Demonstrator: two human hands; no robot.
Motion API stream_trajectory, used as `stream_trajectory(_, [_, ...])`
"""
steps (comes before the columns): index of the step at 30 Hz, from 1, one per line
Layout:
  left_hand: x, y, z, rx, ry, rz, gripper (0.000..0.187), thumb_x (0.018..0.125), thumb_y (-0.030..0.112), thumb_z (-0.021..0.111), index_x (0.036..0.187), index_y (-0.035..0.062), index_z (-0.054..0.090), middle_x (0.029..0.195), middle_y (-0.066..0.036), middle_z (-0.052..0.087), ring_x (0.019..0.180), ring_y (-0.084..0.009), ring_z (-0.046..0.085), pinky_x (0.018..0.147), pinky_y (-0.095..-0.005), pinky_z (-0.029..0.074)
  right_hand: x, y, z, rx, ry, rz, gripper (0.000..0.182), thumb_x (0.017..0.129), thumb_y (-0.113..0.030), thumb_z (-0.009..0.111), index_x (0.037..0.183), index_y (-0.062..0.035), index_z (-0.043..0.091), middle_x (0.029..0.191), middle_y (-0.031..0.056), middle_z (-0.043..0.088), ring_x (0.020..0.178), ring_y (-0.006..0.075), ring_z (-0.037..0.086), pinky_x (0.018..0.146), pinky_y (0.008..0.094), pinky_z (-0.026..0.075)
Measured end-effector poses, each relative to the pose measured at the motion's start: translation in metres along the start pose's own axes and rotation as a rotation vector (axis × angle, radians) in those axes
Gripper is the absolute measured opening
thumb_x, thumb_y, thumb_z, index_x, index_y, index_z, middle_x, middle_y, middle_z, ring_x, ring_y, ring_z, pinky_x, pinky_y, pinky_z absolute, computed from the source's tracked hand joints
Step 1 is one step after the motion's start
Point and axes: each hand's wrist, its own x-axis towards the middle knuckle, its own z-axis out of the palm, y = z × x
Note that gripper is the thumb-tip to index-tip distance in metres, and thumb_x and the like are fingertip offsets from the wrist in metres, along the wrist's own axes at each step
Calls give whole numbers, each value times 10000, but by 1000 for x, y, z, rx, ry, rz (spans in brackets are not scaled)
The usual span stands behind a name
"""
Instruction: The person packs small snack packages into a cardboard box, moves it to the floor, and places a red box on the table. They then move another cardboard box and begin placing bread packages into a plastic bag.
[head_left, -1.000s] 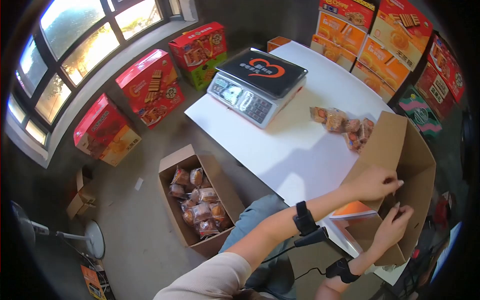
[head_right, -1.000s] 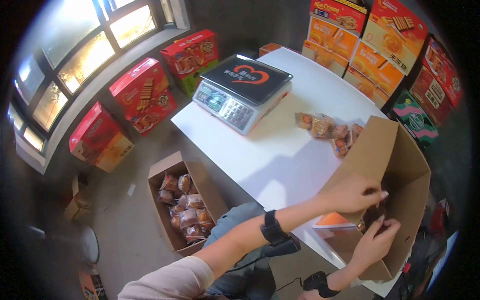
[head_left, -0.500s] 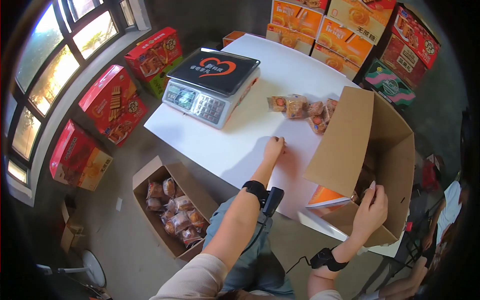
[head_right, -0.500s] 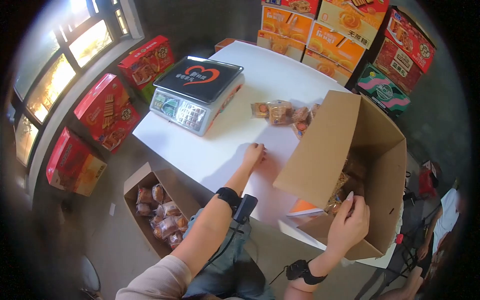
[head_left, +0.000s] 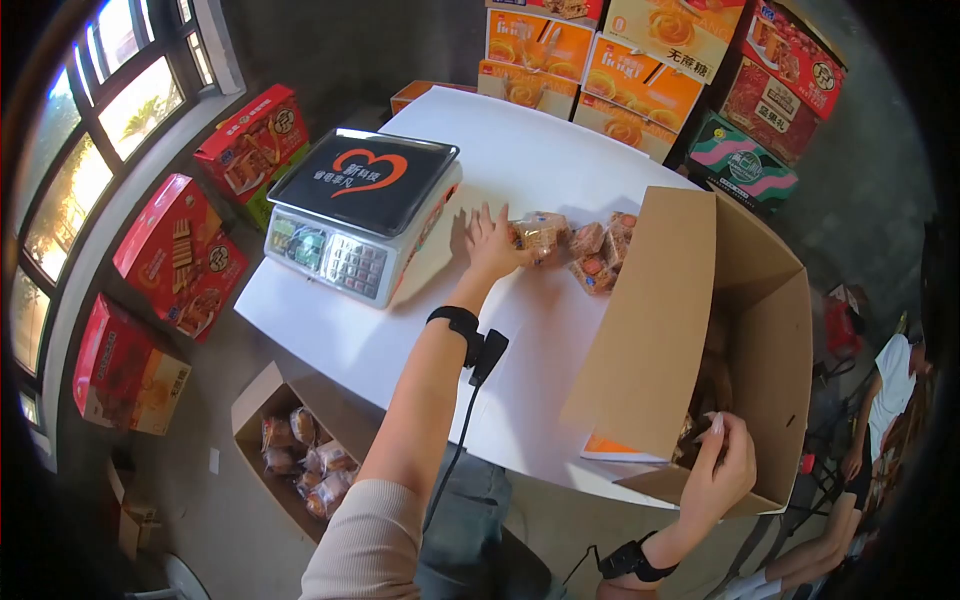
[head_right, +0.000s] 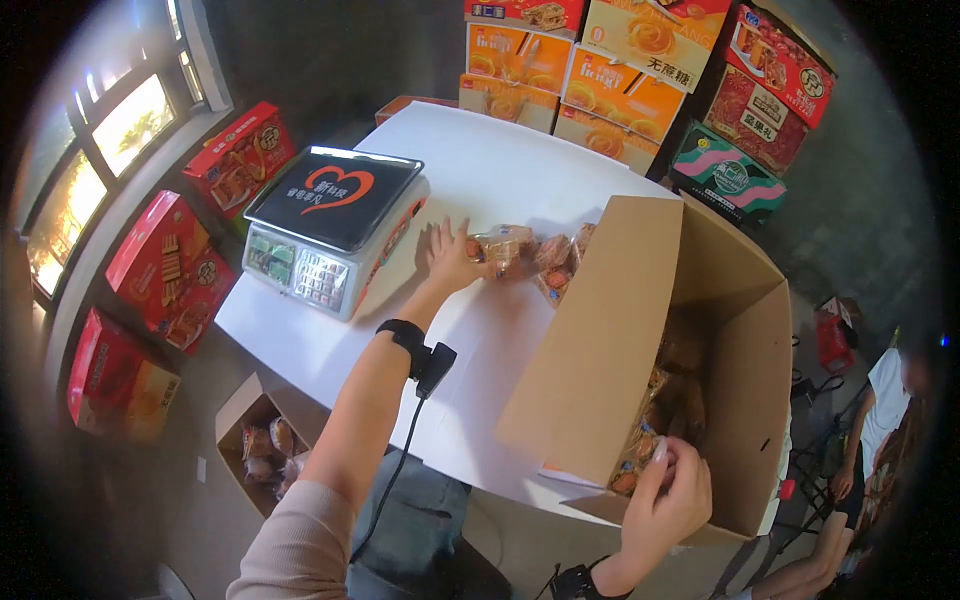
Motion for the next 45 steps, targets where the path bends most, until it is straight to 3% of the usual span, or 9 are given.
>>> stream_trajectory(8, [-2,-5,24,143,-56,96,821,553,523,711,1250,179,447,1320,-205,303,1271,-377,181,1033,-554,84,1,1,1,36,-37,56,114,763,-90,520,832,-33,590,656,72,525,525,182,473,476,286,354])
stream_trajectory(16, [-32,-25,16,176,194,329,536,651,382,691,1139,203,561,1086,-161,458,1054,-339,411,951,-483,266,0,2,1,56,-8,15,115,758,-98,541,842,-44,597,624,55,512,484,161,445,464,283,337])
stream_trajectory(25, [-64,-29,-3,139,7,430,656,579,51,687,1164,312,541,1133,-124,434,1066,-315,400,916,-422,313,1,1,1,37,26,-12,90,760,-111,567,823,-56,598,602,30,529,465,154,455,456,282,340])
stream_trajectory(32, [-94,-35,-21,-56,35,451,655,565,170,765,1176,216,533,1054,-131,466,1001,-302,454,863,-396,366,0,-2,-2,-46,12,0,99,800,-161,561,803,-70,598,596,24,536,464,162,463,459,293,345])
stream_trajectory(35, [-102,-33,-32,-354,149,263,648,635,228,763,1210,123,484,1055,-121,486,985,-271,489,820,-362,411,0,0,-1,-57,12,-2,103,800,-170,558,809,-77,601,593,21,537,473,167,471,461,300,350])
stream_trajectory(37, [-97,-36,-39,-1198,-53,-453,579,737,310,693,1205,71,450,1094,-108,497,984,-232,509,799,-354,432,-1,1,-2,-62,1,3,103,799,-172,560,810,-79,602,595,20,538,478,168,475,463,299,354])
stream_trajectory(38, [-97,-42,-44,-1408,-176,-574,514,802,360,610,1192,74,437,1111,-97,511,991,-207,517,785,-367,437,0,0,-2,-65,-9,4,103,798,-175,562,810,-82,604,596,20,539,483,168,478,465,299,357])
stream_trajectory(41, [-114,-23,-71,-1764,-351,-686,436,832,355,561,1161,90,453,1114,-107,513,1006,-223,519,759,-378,442,-1,-3,-6,-43,-29,26,101,792,-176,569,834,-90,601,607,14,544,499,164,489,470,292,359])
stream_trajectory(45, [-144,15,-111,-1870,-483,-642,398,907,349,410,1240,132,393,1240,-132,444,1114,-277,450,784,-393,402,-1,-4,-8,-1,-33,-17,174,772,-143,589,938,-93,592,655,14,557,535,164,503,495,286,382])
